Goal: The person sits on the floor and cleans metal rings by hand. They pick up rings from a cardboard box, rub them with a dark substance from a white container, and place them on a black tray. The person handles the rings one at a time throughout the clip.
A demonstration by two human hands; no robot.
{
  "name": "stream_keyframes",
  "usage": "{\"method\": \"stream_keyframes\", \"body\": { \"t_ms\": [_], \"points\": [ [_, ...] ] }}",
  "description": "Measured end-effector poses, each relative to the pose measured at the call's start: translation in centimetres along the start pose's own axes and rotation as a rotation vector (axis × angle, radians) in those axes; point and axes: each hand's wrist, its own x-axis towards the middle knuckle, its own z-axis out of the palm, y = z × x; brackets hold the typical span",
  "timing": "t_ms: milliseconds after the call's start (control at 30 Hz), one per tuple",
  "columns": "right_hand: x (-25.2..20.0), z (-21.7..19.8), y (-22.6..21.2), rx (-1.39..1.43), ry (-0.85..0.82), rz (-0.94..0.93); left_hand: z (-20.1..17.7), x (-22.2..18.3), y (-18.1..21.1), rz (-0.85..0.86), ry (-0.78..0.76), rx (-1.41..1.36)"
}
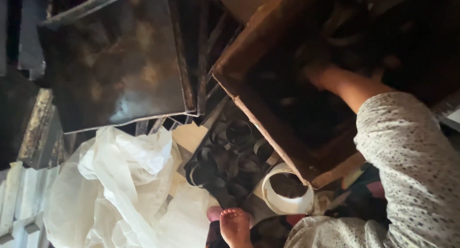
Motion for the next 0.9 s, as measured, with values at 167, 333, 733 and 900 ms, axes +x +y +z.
{"method": "stream_keyframes", "body": {
  "t_ms": [167,333,733,900],
  "points": [
    [-1.8,-3.1,0.4,0.152,0.014,0.015,-2.7,1.9,1.7,0.009,-0.094,0.008],
    [-3.7,-6.0,0.7,0.298,-0.011,0.013,-5.9,3.1,3.6,0.077,-0.098,-0.007],
    [-18.2,-11.5,3.9,1.128,0.327,-0.210,7.7,-3.3,-5.6,-0.082,-0.297,0.068],
    [-31.2,-16.9,-4.2,1.219,0.337,-0.564,14.2,-9.3,-11.8,-0.030,-0.515,0.403]
  ]
}}
